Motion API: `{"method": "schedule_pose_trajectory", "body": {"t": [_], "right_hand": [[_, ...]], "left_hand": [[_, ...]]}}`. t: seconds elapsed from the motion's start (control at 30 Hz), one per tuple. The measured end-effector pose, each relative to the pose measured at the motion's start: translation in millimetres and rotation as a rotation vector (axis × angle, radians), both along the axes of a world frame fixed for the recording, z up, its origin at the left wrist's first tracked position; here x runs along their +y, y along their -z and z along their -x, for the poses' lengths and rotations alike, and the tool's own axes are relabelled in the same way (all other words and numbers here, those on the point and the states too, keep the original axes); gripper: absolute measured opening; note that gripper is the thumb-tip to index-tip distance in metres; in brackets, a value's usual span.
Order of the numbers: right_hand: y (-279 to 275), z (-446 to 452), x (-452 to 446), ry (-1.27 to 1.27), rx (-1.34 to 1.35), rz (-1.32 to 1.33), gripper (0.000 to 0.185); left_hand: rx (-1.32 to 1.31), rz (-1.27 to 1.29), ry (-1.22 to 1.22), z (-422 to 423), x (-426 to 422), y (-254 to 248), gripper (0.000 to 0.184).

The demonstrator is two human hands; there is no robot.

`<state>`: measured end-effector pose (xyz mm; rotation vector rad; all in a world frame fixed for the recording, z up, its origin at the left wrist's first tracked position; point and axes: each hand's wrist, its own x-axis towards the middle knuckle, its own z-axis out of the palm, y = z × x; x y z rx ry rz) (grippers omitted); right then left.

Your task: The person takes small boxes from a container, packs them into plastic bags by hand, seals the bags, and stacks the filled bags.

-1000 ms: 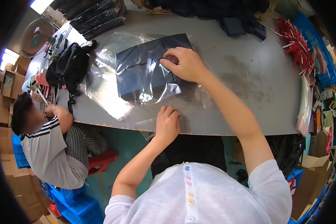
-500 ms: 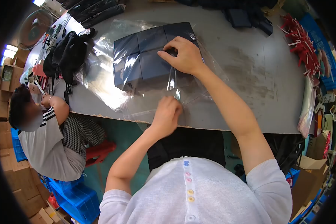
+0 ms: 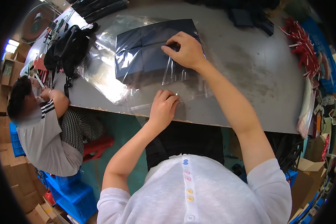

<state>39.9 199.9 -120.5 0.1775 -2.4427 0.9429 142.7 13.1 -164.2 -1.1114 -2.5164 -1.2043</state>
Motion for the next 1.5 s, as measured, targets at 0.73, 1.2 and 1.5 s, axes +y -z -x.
{"method": "schedule_pose_trajectory", "body": {"t": [0.73,1.2,1.5], "right_hand": [[-25,-48,74,-0.138,0.407,-0.408,0.032],[-3,-93,115,-0.383,-0.297,0.031,0.008],[45,-45,85,0.086,-0.252,1.109,0.024]], "left_hand": [[-0.416,1.131,-0.552,6,-228,-10,0.033],[0.072,0.057,0.166,98,-154,-43,0.018],[-0.471,-0.94,-0.212,103,-111,-2,0.014]]}}
